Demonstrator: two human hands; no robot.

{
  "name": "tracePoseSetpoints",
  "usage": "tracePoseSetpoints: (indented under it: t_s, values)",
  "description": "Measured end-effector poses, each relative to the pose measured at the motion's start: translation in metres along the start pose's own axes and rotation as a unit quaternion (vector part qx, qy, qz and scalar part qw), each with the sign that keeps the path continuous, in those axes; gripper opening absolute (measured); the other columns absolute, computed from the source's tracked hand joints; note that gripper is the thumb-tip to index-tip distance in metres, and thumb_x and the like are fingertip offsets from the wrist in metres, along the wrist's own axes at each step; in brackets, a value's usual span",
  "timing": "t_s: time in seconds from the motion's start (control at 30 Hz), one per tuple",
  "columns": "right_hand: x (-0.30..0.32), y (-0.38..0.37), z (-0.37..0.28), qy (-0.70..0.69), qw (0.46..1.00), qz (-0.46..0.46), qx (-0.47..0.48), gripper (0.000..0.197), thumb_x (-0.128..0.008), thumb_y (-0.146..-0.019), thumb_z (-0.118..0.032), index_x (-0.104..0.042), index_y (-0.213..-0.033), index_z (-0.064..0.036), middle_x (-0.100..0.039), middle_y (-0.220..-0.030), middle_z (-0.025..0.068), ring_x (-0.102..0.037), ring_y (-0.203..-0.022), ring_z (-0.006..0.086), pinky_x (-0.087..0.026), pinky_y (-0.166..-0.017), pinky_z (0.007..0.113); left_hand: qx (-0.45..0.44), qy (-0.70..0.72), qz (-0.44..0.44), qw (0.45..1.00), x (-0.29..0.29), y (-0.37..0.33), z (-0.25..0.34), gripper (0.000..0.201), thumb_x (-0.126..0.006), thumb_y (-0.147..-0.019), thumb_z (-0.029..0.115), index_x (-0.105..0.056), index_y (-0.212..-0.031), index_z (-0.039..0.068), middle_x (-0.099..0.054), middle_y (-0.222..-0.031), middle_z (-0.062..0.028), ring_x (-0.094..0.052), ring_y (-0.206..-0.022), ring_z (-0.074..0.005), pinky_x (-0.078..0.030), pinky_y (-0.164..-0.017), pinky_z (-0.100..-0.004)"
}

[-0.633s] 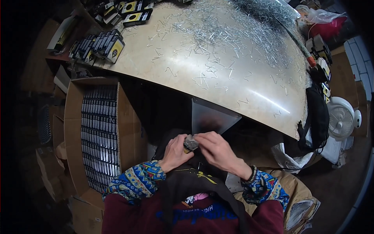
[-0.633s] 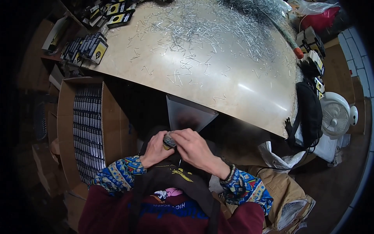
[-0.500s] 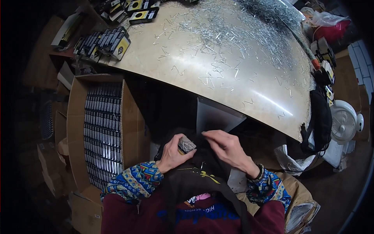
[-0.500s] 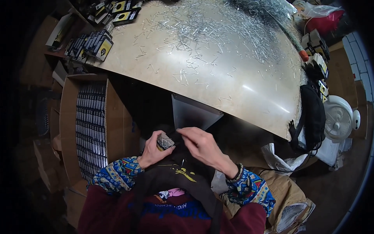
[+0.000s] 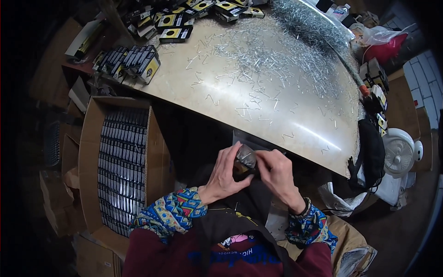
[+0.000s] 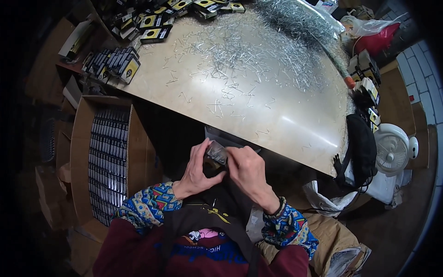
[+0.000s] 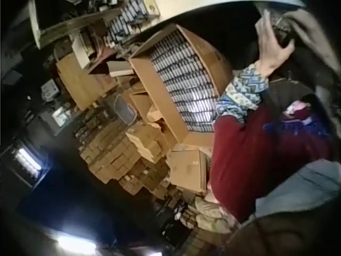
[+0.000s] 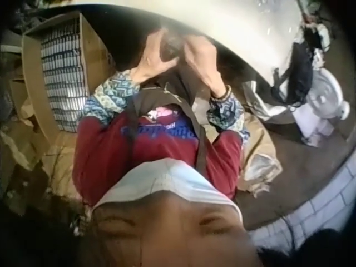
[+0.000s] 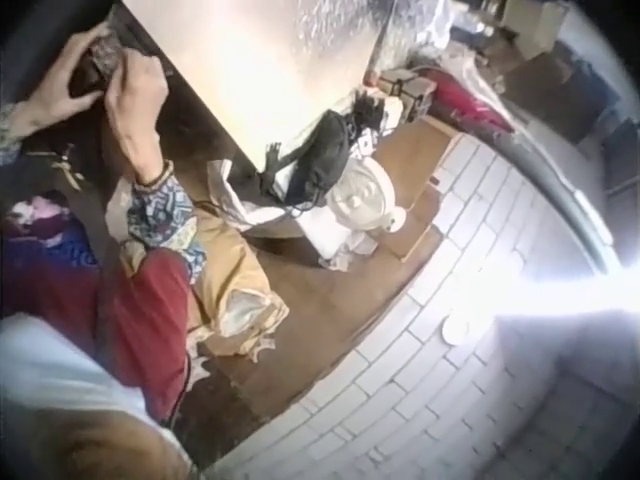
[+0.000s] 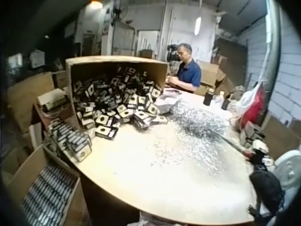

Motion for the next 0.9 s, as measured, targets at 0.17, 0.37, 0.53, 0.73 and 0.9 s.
tracePoseSetpoints:
  t_s: [0.17,0.37,0.53,0.73,0.9]
  values:
    - [0.012,-0.009,0.003,-0.07,0.996,0.028,-0.052,0.012,-0.066,-0.083,-0.004,-0.07,-0.094,0.0008,-0.068,-0.082,0.0165,-0.067,-0.072,0.028,-0.052,-0.062,0.033,0.058,-0.055,-0.03,0.996,0.002,0.0,-0.007,0.091,-0.081,-0.067,0.013,-0.032,-0.142,-0.001,-0.055,-0.123,-0.0212,-0.056,-0.108,-0.0343,-0.044,-0.097,-0.04]
    - [0.013,-0.009,0.002,-0.12,0.992,0.002,0.042,0.051,-0.072,-0.082,-0.005,-0.055,-0.129,-0.0001,-0.063,-0.119,0.0159,-0.065,-0.098,0.0226,-0.051,-0.081,0.03,0.116,0.066,-0.02,0.991,0.009,-0.017,-0.006,0.078,-0.082,-0.069,0.016,-0.039,-0.133,0.0,-0.059,-0.112,-0.0196,-0.063,-0.101,-0.0314,-0.05,-0.087,-0.0363]
    - [0.003,-0.011,0.012,-0.198,0.976,0.083,-0.05,0.051,-0.069,-0.084,-0.003,-0.053,-0.132,-0.0005,-0.06,-0.125,0.0142,-0.062,-0.105,0.0215,-0.052,-0.085,0.031,0.087,0.04,-0.069,0.993,0.004,-0.018,0.002,0.079,-0.083,-0.066,0.016,-0.039,-0.13,0.0,-0.058,-0.112,-0.019,-0.063,-0.101,-0.0316,-0.051,-0.085,-0.036]
    - [0.007,-0.008,-0.01,0.018,0.986,0.046,0.157,0.031,-0.073,-0.079,-0.013,-0.069,-0.108,-0.0008,-0.058,-0.128,0.0182,-0.055,-0.113,0.0356,-0.049,-0.09,0.04,0.003,-0.024,-0.024,0.999,0.01,-0.026,0.008,0.081,-0.079,-0.067,0.014,-0.037,-0.134,-0.002,-0.056,-0.11,-0.0205,-0.061,-0.099,-0.0375,-0.051,-0.086,-0.0396]
    - [0.019,0.006,-0.003,-0.044,0.984,0.14,0.097,0.033,-0.075,-0.077,-0.014,-0.07,-0.109,-0.0063,-0.055,-0.131,0.0216,-0.053,-0.116,0.0356,-0.049,-0.091,0.042,0.026,-0.022,-0.021,0.999,0.012,-0.027,0.008,0.083,-0.08,-0.067,0.014,-0.036,-0.136,-0.001,-0.056,-0.112,-0.0209,-0.06,-0.101,-0.0385,-0.051,-0.087,-0.0406]
Point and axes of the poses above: each hand's wrist, its own y-axis away from the middle knuckle, its own x-axis out of the back of the hand, z = x × y, the point moved 5 cm from there along -y, towards the middle knuckle
